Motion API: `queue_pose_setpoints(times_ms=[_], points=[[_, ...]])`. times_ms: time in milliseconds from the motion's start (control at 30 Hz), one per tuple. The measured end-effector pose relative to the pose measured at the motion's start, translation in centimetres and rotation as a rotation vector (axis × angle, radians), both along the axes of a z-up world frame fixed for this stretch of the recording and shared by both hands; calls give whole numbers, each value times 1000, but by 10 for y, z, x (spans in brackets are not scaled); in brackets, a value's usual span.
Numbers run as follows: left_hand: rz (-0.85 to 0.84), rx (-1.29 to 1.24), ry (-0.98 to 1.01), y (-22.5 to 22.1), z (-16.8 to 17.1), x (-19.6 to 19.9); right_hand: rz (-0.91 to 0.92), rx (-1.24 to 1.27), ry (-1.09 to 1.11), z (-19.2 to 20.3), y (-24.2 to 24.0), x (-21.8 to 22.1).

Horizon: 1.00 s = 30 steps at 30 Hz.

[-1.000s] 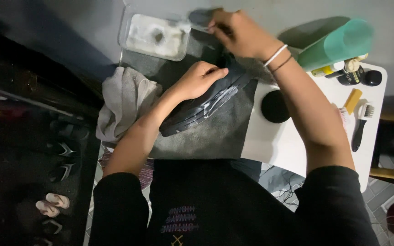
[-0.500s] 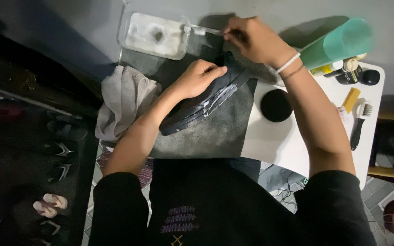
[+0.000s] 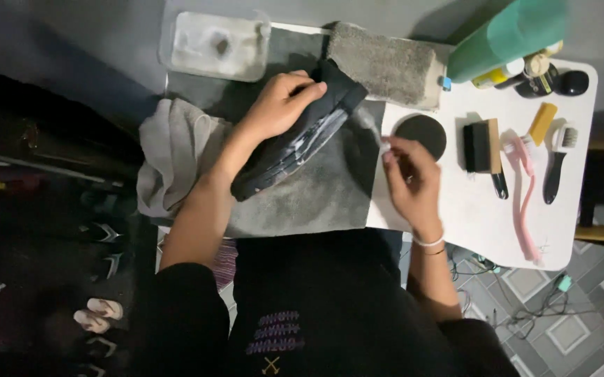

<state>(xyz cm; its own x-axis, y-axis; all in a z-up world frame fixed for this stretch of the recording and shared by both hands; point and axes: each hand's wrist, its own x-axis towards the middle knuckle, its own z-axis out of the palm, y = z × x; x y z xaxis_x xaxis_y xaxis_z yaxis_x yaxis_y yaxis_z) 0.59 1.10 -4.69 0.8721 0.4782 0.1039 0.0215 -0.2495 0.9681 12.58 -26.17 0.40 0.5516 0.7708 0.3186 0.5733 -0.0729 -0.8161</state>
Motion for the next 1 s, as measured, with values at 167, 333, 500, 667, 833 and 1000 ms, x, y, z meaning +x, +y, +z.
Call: queue_pose_setpoints(times_ms=[167,333,500,667,833,1000], points=[[-59,33,109,-13,55,-5,-38,60,45,-11,-2,-14],[-93,122,210,-25,73,1,-38,143,18,-10,-4,-5],[-18,389,300,-45,61,14,-31,109,65,-13,-12,1],[-56,285,115,-53,57,21,-54,161,74,-13,-27,-2],[-131,188,72,-54,66,4,-79,181,99,-4,-48,-14],[-134,165,166,-60,62,-20,-24,145,45,2,-53,-40]])
